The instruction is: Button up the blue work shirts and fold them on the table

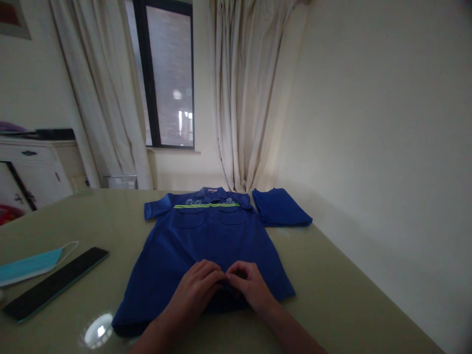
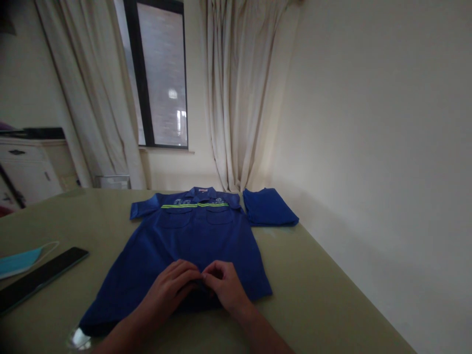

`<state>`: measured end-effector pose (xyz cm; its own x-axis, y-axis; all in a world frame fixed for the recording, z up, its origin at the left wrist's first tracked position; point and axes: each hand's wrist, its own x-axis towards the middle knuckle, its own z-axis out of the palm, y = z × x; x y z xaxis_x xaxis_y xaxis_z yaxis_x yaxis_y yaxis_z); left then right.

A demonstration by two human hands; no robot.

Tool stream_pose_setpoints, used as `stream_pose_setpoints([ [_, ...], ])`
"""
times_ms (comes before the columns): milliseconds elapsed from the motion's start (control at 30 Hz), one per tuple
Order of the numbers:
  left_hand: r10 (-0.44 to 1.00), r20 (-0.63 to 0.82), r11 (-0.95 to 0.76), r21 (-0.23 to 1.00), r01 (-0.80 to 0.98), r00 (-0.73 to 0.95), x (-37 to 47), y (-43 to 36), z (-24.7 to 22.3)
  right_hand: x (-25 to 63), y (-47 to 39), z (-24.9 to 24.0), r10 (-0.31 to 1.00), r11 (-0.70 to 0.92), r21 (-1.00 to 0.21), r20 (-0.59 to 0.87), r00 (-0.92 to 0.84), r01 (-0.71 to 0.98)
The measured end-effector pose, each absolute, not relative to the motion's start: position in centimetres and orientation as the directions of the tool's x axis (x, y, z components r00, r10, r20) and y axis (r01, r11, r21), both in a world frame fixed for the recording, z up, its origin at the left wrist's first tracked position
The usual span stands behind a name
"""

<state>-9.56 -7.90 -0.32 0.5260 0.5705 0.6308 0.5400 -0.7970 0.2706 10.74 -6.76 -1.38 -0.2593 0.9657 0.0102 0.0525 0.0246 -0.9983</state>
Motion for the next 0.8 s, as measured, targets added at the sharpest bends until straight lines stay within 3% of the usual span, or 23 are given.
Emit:
stream_pose_setpoints([
  [167,0.469,0.677,-0.824,0.106,0.556,0.567,-9.6,-7.9,-0.4,10.2,-6.5,-1.5,0.973,-0.056,-0.998,-0.055,-0.226,0.002],
  [267,0.434,0.607,-0.839,0.002,0.544,0.666,-9.7,-8.3,0.1,10.0,-6.5,-1.4,0.974,-0.142,-0.988,-0.13,-0.187,-0.054],
  [333,0.435,0.575,-0.847,-0.001,0.532,0.693,-9.6,-8.7,0.6,10.0,-6.6,-1.3,0.96,-0.221,-0.973,-0.206,-0.188,-0.064],
  [400,0.486,0.576,-0.837,0.092,0.539,0.657,-9.4,-9.0,0.9,10.1,-6.6,-1.1,0.947,-0.277,-0.958,-0.261,-0.186,-0.067],
  [567,0.716,0.536,-0.696,0.5,0.515,0.446,-9.1,-8.8,0.3,10.2,-6.7,-0.6,0.935,-0.301,-0.953,-0.286,-0.21,-0.042],
  [633,0.733,0.533,-0.68,0.544,0.492,0.424,-9.1,-8.5,-0.2,10.2,-6.8,-0.8,0.934,-0.295,-0.955,-0.283,-0.216,-0.024],
  [800,0.738,0.516,-0.673,0.521,0.525,0.434,-9.2,-8.4,-1.1,10.2,-6.6,-1.2,0.941,-0.256,-0.966,-0.258,-0.221,0.038],
])
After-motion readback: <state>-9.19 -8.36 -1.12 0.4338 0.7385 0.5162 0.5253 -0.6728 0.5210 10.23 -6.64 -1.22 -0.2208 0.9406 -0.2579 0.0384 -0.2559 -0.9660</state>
